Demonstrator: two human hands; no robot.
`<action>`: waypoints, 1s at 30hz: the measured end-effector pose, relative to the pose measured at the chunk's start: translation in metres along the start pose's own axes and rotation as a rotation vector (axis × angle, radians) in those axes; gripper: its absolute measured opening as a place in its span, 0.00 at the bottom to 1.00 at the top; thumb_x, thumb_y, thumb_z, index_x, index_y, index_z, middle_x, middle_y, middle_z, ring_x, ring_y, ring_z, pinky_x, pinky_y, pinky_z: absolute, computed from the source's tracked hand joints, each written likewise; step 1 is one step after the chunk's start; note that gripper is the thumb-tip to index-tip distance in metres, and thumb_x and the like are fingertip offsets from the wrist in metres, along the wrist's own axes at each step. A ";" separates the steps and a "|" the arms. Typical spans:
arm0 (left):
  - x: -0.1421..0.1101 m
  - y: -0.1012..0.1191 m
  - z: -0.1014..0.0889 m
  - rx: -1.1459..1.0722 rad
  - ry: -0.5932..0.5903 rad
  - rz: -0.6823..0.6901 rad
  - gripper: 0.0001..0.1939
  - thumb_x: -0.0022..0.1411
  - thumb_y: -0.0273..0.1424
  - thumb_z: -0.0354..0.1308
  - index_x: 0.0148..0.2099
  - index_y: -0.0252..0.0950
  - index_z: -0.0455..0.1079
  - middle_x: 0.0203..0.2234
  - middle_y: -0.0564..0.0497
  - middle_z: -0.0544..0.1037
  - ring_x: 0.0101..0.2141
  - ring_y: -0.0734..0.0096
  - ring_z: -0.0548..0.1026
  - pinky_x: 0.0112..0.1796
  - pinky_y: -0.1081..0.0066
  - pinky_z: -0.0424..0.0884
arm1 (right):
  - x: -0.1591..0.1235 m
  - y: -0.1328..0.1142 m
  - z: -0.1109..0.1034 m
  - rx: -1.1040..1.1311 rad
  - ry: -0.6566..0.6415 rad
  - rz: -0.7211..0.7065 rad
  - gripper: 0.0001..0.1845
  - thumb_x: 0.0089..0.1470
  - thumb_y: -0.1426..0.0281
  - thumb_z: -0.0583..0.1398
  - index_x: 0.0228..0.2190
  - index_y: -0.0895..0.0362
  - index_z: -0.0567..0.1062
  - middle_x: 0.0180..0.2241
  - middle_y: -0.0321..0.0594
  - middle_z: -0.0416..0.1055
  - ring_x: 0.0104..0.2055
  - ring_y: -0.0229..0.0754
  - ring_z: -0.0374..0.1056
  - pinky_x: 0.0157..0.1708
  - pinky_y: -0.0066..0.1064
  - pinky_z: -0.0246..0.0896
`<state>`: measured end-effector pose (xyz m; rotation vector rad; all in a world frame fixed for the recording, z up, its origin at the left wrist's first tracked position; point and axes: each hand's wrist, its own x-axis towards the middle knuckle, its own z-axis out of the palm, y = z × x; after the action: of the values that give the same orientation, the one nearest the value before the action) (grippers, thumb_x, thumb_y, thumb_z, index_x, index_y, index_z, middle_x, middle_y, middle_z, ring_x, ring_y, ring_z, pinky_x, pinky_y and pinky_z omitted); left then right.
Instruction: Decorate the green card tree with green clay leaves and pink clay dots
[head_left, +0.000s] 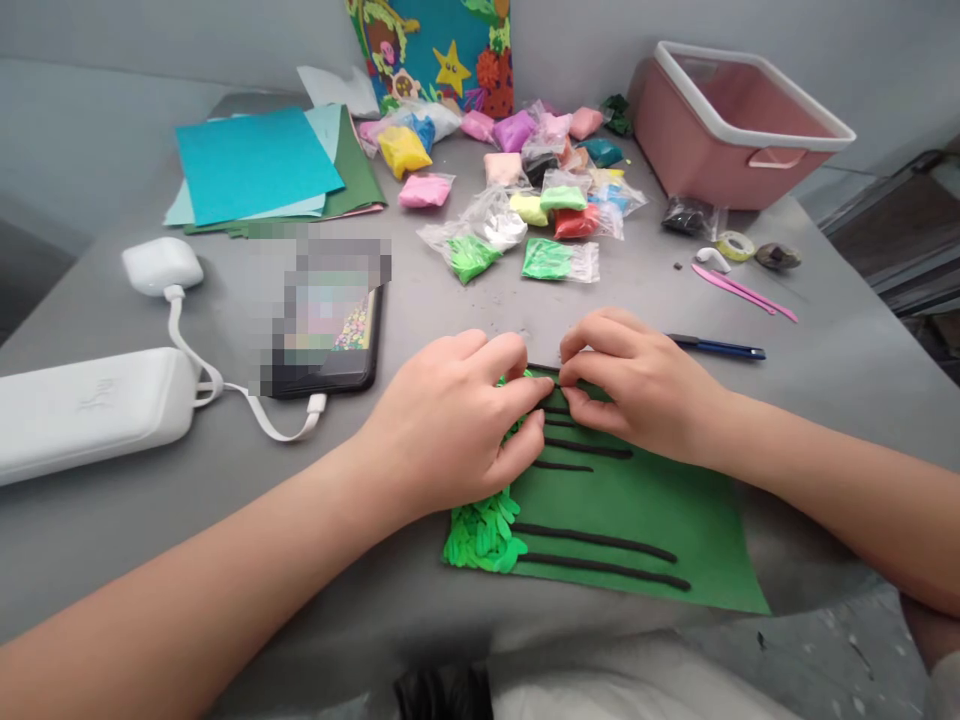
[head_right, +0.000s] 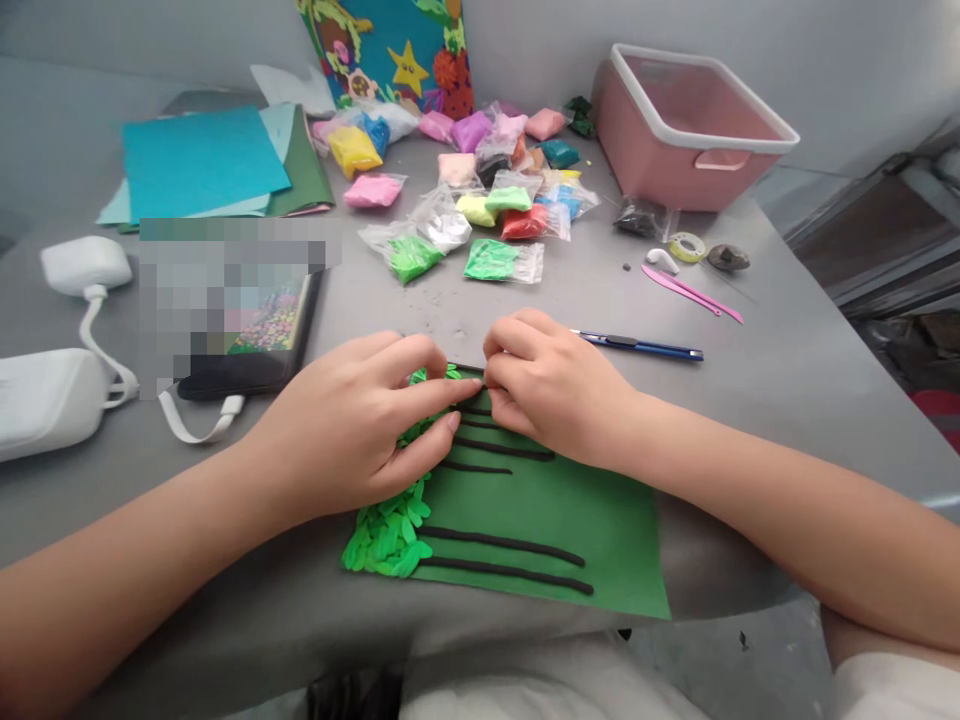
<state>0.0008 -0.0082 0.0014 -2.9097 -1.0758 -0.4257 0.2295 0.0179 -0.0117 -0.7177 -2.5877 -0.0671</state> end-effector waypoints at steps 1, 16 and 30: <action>0.000 0.000 0.000 0.000 -0.003 -0.004 0.20 0.71 0.34 0.47 0.48 0.37 0.82 0.37 0.43 0.77 0.31 0.58 0.70 0.34 0.58 0.68 | 0.000 0.000 0.001 -0.002 -0.001 0.000 0.11 0.63 0.74 0.57 0.30 0.58 0.77 0.36 0.46 0.74 0.39 0.45 0.67 0.42 0.38 0.71; 0.001 0.002 -0.001 0.017 0.000 0.007 0.21 0.70 0.34 0.47 0.47 0.35 0.82 0.37 0.41 0.77 0.31 0.57 0.69 0.35 0.57 0.68 | 0.002 0.002 0.001 0.059 -0.070 0.051 0.11 0.61 0.75 0.57 0.29 0.58 0.77 0.36 0.46 0.74 0.39 0.47 0.66 0.41 0.40 0.69; -0.003 0.003 -0.001 0.026 0.011 0.026 0.20 0.70 0.34 0.48 0.48 0.37 0.82 0.37 0.42 0.77 0.34 0.56 0.70 0.35 0.57 0.67 | -0.002 0.007 0.005 0.166 -0.050 0.082 0.07 0.59 0.76 0.58 0.30 0.56 0.74 0.35 0.43 0.74 0.38 0.44 0.68 0.42 0.38 0.68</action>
<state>0.0007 -0.0126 0.0024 -2.8916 -1.0330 -0.4237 0.2320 0.0235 -0.0171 -0.7709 -2.5701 0.1904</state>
